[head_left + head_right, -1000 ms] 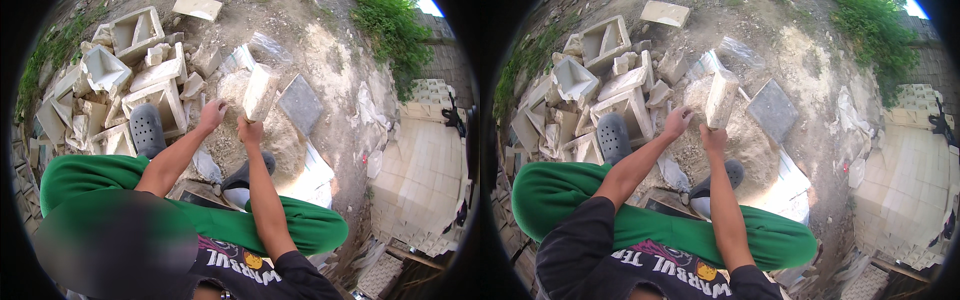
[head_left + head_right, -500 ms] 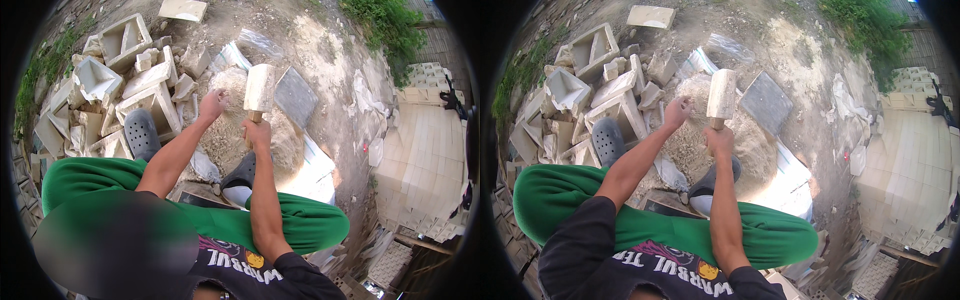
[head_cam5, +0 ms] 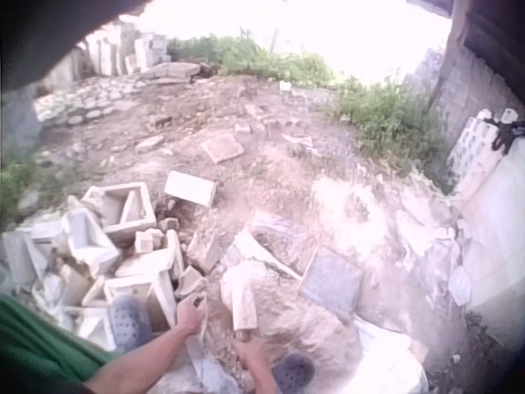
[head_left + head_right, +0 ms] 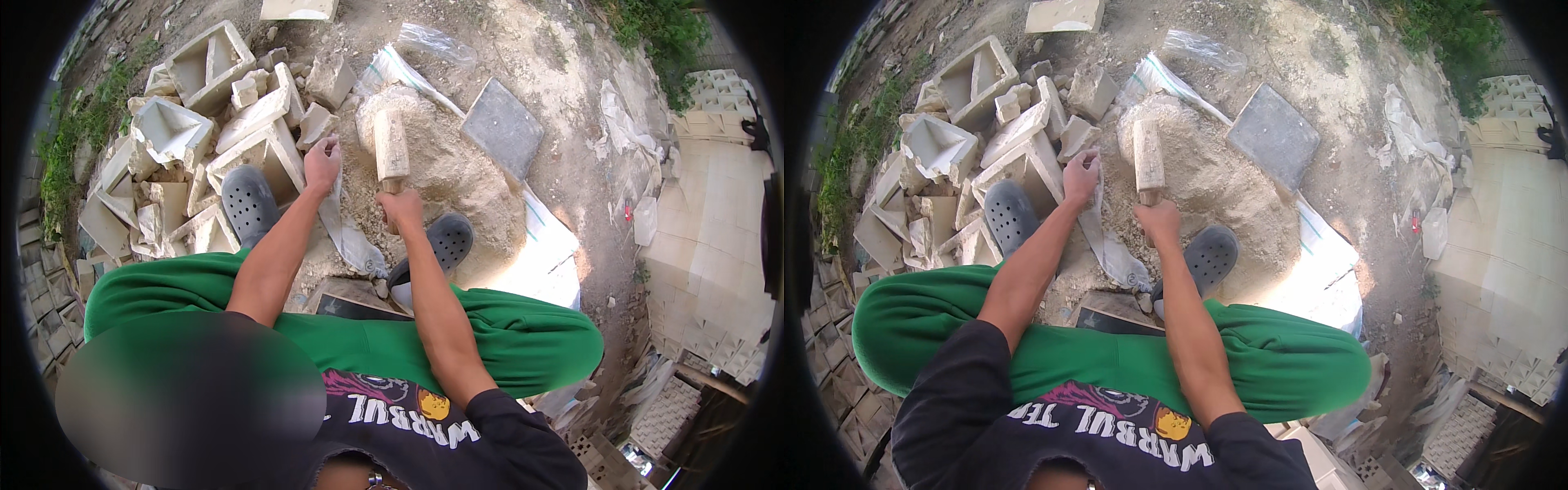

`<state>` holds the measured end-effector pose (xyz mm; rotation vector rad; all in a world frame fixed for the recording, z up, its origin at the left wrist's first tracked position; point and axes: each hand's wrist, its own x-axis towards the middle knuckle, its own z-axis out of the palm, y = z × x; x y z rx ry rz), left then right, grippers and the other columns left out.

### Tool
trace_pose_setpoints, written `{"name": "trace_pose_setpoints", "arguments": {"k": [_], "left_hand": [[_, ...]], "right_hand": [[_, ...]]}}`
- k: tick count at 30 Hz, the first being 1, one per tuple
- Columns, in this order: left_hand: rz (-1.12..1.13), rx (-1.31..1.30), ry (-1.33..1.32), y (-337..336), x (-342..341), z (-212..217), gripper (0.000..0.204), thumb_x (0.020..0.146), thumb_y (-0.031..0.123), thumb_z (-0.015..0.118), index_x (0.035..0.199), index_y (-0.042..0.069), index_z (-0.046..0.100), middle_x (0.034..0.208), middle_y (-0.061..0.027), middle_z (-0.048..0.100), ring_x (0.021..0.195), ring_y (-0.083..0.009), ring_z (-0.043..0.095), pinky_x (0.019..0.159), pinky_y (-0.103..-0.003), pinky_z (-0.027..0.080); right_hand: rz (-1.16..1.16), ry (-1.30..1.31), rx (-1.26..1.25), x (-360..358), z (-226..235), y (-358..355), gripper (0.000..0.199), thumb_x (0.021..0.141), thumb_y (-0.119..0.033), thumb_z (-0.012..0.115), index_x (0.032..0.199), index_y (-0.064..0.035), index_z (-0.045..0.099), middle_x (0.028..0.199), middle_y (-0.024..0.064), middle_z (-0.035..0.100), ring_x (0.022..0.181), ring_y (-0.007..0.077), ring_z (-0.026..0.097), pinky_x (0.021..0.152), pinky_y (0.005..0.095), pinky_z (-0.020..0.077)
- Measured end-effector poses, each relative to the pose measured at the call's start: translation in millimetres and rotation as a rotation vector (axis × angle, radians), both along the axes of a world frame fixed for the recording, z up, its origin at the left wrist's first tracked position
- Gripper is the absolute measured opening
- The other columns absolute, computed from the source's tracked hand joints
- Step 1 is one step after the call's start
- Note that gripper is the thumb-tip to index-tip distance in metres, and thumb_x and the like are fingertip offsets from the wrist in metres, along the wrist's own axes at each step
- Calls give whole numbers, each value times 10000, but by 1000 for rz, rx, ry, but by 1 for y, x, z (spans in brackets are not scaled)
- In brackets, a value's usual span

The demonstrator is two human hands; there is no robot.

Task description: The person sits on the ground and repeatedly strikes a small piece of stone with a wooden mallet to break it into smaller fragments. The person handles the stone pieces with their hands, repositioning them between strikes.

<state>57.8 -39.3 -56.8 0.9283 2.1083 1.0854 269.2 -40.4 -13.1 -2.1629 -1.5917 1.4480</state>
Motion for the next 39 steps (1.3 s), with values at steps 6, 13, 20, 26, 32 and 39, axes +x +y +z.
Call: {"name": "trace_pose_setpoints", "arguments": {"k": [6, 13, 20, 26, 32, 39], "left_hand": [[-48, 15, -10, -8, 12, -12, 286, 909, 143, 642, 1155, 6, 692, 1028, -187, 738, 930, -274, 733, 846, -358, 557], [-209, 68, 223, -27, 69, -15, 465, 892, 120, 607, 1327, -36, 558, 1336, -253, 591, 1239, -388, 570, 1057, -424, 449], [-213, 127, 313, -12, 75, -7, 631, 932, 193, 586, 1450, -96, 372, 1511, -293, 380, 1437, -406, 326, 1187, -448, 277], [-358, 45, 634, 42, 79, -1, 757, 962, 329, 541, 1501, -119, 255, 1590, -302, 227, 1502, -440, 155, 1226, -509, 138], [-590, 75, 492, 45, 175, 6, 678, 962, 289, 517, 1458, -133, 327, 1562, -288, 297, 1479, -443, 221, 1214, -492, 202], [-523, 243, 405, 56, 165, 18, 623, 954, 250, 553, 1426, -122, 387, 1555, -301, 308, 1474, -417, 264, 1200, -470, 247]], "right_hand": [[-46, 109, 350, -14, 69, 29, 426, 684, -347, 708, 864, 38, 726, 817, 248, 716, 831, 421, 707, 770, 472, 547], [-26, -196, 106, 4, 20, 24, 316, 684, -284, 711, 761, 23, 710, 705, 181, 707, 725, 316, 719, 692, 406, 565], [-194, 191, -20, 26, 61, 29, 218, 691, -194, 717, 699, 20, 679, 585, 91, 647, 502, 191, 649, 516, 333, 523], [-420, 241, 113, 63, 86, 48, 252, 724, -228, 704, 767, 20, 686, 613, 82, 650, 526, 187, 666, 533, 334, 532], [-550, 335, 147, 96, 106, 55, 233, 730, -166, 718, 810, 40, 647, 638, 90, 614, 481, 187, 602, 461, 329, 494], [-611, 396, 76, 104, 100, 53, 223, 727, -148, 716, 811, 39, 627, 637, 87, 602, 472, 189, 593, 439, 331, 483]]}}
